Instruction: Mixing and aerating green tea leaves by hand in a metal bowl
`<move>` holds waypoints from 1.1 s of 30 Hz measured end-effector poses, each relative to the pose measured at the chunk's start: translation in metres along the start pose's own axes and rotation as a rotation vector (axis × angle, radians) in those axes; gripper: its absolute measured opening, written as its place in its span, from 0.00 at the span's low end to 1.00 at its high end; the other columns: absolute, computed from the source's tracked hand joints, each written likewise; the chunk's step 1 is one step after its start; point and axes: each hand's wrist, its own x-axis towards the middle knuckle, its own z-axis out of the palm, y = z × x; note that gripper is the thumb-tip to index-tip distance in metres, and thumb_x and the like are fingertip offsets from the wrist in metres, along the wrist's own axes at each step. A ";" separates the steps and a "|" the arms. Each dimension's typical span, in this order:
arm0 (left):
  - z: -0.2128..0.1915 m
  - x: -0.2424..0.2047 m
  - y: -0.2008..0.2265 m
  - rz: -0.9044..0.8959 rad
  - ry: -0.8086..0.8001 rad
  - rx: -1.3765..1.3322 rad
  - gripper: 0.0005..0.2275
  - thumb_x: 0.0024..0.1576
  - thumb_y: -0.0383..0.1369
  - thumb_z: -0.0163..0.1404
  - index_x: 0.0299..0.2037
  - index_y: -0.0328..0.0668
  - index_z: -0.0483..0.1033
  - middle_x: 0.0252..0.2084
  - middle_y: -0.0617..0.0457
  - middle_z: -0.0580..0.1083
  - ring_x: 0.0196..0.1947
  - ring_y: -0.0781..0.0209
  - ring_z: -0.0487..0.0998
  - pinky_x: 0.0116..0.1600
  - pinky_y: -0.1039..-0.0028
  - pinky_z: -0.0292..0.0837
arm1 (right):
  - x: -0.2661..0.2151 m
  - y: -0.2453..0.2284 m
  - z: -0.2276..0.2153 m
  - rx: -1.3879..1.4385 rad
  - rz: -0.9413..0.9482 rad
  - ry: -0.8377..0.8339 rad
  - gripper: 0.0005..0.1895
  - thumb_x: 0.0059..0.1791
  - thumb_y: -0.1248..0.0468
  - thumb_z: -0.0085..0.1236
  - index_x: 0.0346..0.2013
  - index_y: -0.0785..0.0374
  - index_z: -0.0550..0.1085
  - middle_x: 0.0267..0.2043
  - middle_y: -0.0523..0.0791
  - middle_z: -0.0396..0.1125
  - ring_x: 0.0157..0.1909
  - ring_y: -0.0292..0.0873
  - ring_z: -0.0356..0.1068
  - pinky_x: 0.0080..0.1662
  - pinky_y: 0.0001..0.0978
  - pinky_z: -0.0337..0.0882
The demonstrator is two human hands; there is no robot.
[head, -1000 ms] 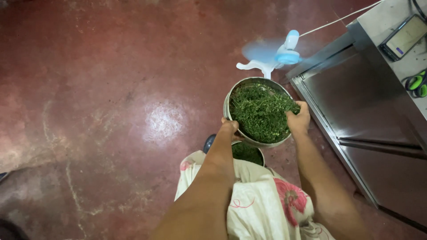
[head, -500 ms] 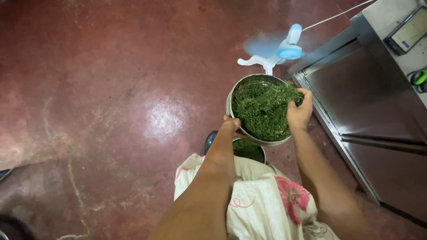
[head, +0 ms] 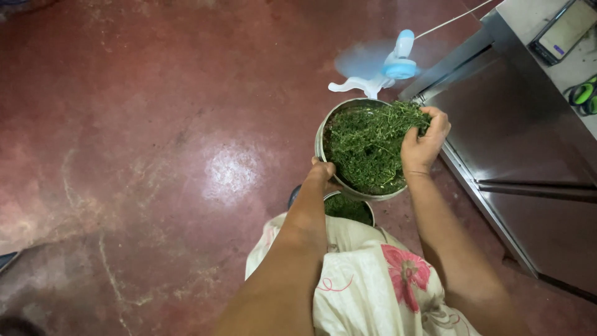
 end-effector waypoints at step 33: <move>-0.003 0.003 -0.020 0.205 -0.157 0.265 0.38 0.54 0.16 0.39 0.75 0.46 0.35 0.65 0.16 0.54 0.45 0.11 0.74 0.42 0.34 0.79 | -0.069 0.044 -0.017 -0.189 0.401 -0.447 0.22 0.48 0.67 0.64 0.56 0.57 0.71 0.50 0.54 0.64 0.59 0.62 0.63 0.61 0.59 0.63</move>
